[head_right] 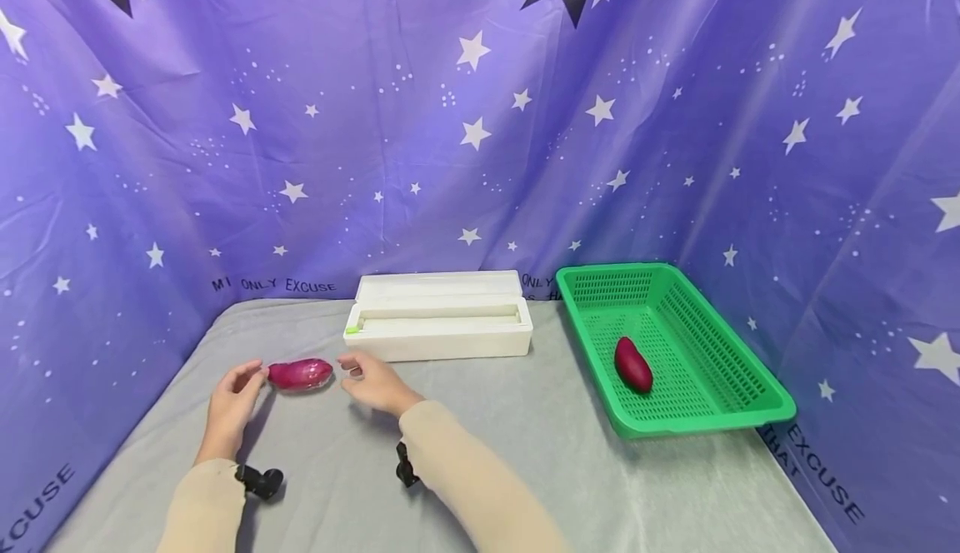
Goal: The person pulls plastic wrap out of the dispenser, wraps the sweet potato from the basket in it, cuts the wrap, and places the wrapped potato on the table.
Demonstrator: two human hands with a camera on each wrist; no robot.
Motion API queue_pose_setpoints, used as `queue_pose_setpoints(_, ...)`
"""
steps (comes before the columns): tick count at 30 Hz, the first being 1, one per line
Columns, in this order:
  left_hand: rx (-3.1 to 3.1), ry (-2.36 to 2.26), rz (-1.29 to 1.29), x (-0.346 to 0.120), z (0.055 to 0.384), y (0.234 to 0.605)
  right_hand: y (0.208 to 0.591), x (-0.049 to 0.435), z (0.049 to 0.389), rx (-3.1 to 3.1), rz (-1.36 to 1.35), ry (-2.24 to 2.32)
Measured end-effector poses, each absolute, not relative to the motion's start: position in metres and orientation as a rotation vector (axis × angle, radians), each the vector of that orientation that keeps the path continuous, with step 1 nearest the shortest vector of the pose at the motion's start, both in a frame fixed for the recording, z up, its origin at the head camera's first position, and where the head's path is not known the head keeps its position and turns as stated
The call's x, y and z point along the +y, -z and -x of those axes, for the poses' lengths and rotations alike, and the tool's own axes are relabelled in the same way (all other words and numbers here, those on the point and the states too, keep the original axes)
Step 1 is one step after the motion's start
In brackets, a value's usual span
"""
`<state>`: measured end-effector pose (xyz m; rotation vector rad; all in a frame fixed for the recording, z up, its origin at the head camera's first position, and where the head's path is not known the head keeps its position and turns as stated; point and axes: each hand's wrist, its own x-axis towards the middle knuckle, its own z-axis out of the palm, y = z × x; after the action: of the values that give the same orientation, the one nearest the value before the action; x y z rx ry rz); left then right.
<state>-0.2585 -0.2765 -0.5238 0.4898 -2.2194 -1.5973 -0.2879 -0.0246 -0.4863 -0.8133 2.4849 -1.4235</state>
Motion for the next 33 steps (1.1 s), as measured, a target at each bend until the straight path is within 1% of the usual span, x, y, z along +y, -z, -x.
queue_pose_setpoints(4, -2.205, 1.507, -0.437, -0.273, 0.262, 0.515, 0.480, -0.013, 0.293, 2.494, 0.867, 1.472)
queue_pose_setpoints(8, -2.170, 1.474, -0.377, -0.268, 0.265, 0.504, 0.473, -0.001, 0.296, 2.506, 0.855, 1.496)
queue_pose_setpoints(20, -2.251, 1.429, -0.078, -0.247, 0.275, 0.478, 0.458, 0.032, 0.303, 2.605, 0.874, 1.503)
queue_pose_setpoints(33, -2.395, 1.417, 0.121, -0.219, 0.288, 0.459, 0.453, 0.087, 0.313, 2.739, 0.845, 1.587)
